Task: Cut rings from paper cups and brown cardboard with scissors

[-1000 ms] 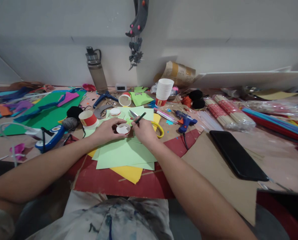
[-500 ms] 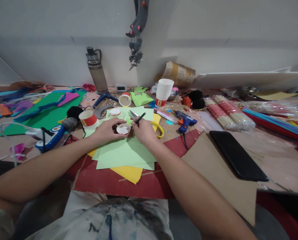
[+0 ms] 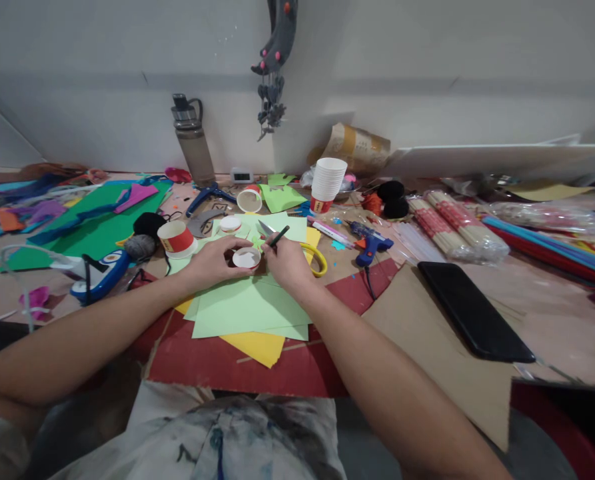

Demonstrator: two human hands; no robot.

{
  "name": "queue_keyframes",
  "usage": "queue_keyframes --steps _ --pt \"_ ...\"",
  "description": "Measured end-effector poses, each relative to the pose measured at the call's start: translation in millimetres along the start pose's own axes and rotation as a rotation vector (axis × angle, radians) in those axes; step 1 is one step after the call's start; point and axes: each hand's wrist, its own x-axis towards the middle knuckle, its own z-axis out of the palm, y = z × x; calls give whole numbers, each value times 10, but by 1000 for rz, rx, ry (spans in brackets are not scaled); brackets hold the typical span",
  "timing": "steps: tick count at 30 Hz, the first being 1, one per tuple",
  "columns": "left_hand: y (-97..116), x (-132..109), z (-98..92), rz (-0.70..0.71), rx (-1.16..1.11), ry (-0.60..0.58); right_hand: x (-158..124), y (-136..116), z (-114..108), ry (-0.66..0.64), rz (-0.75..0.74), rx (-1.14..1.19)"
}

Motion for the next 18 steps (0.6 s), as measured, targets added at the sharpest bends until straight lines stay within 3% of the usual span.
queue_keyframes --steps 18 --pt "-20 9 10 0 -5 4 15 1 19 -4 -33 -18"
